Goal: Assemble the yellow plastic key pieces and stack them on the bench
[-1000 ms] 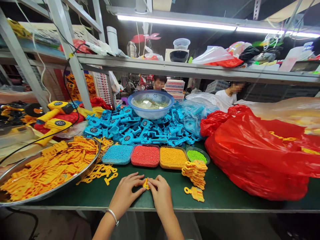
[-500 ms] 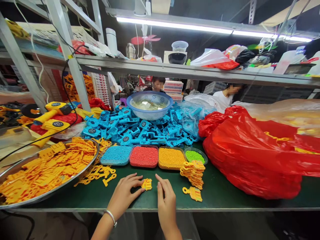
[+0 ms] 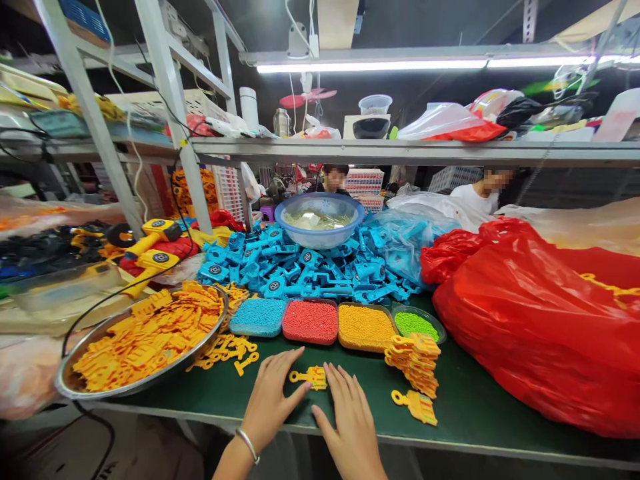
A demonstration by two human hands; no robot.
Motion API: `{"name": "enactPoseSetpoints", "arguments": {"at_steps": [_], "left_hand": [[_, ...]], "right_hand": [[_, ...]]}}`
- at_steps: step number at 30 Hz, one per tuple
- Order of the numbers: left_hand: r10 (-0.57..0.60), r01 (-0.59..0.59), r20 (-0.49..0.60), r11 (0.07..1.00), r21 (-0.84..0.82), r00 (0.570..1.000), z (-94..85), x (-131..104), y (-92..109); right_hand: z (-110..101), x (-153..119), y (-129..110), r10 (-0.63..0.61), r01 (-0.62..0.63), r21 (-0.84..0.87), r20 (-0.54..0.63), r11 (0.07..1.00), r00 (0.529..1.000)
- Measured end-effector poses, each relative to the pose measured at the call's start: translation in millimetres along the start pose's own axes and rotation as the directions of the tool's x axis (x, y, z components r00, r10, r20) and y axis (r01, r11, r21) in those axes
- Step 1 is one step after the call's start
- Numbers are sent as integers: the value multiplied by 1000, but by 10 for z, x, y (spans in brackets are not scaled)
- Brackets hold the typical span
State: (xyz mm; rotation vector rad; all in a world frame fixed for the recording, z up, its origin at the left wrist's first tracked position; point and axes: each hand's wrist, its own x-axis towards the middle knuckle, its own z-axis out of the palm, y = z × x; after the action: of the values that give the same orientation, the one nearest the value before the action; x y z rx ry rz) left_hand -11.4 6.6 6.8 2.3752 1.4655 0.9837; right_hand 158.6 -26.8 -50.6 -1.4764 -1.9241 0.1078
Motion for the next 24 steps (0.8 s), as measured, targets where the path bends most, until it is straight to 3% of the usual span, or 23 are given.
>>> {"name": "enactPoseSetpoints", "arguments": {"at_steps": [3,5,7,10,13,16,24], "left_hand": [[-19,43,-238,994,100,971,-243,-55,-109],[-63,140,-395,975,171,916,-537,-77,-281],[-126,258,-451,934,245,884,-888,-76,-520],[-310,424,-323,819,386,894,-1351,-42,-898],[-491,469,-82,753,462,867,-1581,0,-1140],[-520,444,49,772,454,853,-1604,19,-1208],[-560,475,102,775,416,822,-1564,22,-1334]], "right_hand": [[36,5,14,-14,14,-58,0,998,1000],[31,9,14,-17,17,-88,4,996,1000],[14,10,13,-19,21,-110,17,994,1000],[-11,5,13,-35,40,-123,44,992,998],[-18,-1,6,-35,39,-124,30,991,999],[-20,-1,-20,-20,22,-122,18,992,1000],[-162,53,-173,49,-41,-105,71,994,996]]}}
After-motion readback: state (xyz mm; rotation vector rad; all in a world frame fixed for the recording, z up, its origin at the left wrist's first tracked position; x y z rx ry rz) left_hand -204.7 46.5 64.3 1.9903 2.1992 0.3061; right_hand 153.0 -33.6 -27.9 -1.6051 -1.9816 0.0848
